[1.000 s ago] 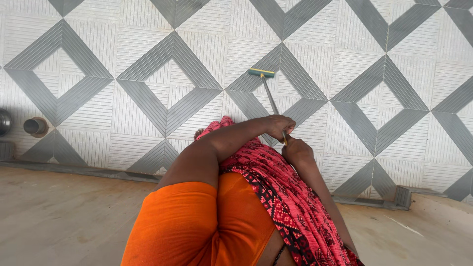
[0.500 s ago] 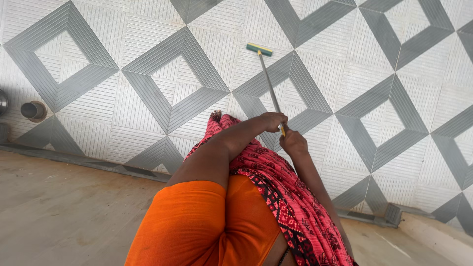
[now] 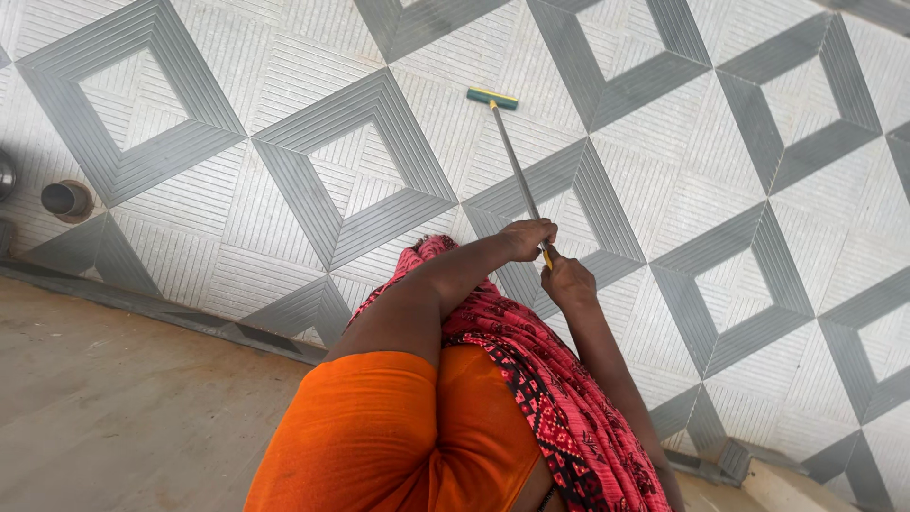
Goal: The person sweeps the tiled floor using a long-handled squeegee, pushing water across the patterned surface.
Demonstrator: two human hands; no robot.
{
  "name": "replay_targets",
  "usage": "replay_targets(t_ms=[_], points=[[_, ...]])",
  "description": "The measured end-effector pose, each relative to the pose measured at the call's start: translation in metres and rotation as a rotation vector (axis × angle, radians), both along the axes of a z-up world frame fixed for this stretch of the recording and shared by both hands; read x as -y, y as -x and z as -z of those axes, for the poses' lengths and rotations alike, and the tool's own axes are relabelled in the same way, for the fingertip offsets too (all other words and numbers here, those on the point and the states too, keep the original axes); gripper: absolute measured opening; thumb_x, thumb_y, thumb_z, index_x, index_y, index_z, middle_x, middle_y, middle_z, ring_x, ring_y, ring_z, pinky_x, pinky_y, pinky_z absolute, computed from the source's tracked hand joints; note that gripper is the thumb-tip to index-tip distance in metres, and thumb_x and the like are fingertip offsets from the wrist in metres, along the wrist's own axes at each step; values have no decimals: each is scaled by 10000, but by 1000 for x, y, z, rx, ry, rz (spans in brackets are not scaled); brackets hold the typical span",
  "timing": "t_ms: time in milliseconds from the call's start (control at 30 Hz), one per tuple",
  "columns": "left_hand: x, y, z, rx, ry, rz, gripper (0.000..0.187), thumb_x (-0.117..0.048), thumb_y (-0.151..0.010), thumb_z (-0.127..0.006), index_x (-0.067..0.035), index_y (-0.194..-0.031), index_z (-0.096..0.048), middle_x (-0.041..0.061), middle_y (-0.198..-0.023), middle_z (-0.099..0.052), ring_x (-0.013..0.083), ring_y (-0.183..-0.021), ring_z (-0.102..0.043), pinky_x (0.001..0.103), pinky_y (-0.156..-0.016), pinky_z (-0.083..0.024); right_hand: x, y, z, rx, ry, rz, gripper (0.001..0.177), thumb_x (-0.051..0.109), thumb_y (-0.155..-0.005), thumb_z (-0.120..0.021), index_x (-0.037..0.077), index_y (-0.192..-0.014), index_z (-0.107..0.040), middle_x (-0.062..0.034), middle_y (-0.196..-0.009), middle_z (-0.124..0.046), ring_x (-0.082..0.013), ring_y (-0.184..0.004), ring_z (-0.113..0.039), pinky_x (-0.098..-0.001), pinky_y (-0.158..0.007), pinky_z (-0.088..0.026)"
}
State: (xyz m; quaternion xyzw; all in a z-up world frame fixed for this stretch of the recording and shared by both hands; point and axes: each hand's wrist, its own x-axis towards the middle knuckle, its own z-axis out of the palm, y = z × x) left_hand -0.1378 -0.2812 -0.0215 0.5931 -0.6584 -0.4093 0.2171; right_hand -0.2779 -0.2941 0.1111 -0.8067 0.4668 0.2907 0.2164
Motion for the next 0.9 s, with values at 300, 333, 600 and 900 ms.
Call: replay_targets(t_ms=[300, 333, 600, 900], points=[[3, -75, -80, 43, 75, 127, 293, -72, -724, -777, -107, -935, -576, 41, -993, -639, 245, -1036, -643, 380, -902, -531, 12, -64, -67, -35, -43, -64, 535, 326, -980, -566, 219, -1502, -527, -204, -1099, -750, -364, -1050, -726, -483, -975, -546], [2, -83, -83, 41, 136, 115, 281, -61, -725, -760, -100, -931, -573, 47, -984, -641, 252, -1025, -645, 396, -873, -531, 15, -73, -71, -53, -42, -65, 547, 306, -972, -561, 221, -1510, -508, -198, -1089, -749, -352, -1036, -729, -478, -961, -552], [16, -148, 5, 34, 59, -129, 380, 24, -770, -682, -116, -1098, -552, 79, -1106, -630, 287, -1080, -652, 393, -904, -540, 30, -163, -13, -5, 42, -244, 563, 218, -986, -521, 129, -1540, -471, -192, -1039, -766, -345, -980, -743, -471, -891, -581], [-16, -192, -74, 15, 376, -132, 315, -127, -793, -741, -115, -1042, -548, 75, -1050, -628, 291, -1064, -643, 420, -933, -540, 33, -203, -92, -70, -5, -239, 557, 276, -943, -574, 211, -1493, -520, -176, -1106, -737, -334, -1038, -715, -455, -939, -550]])
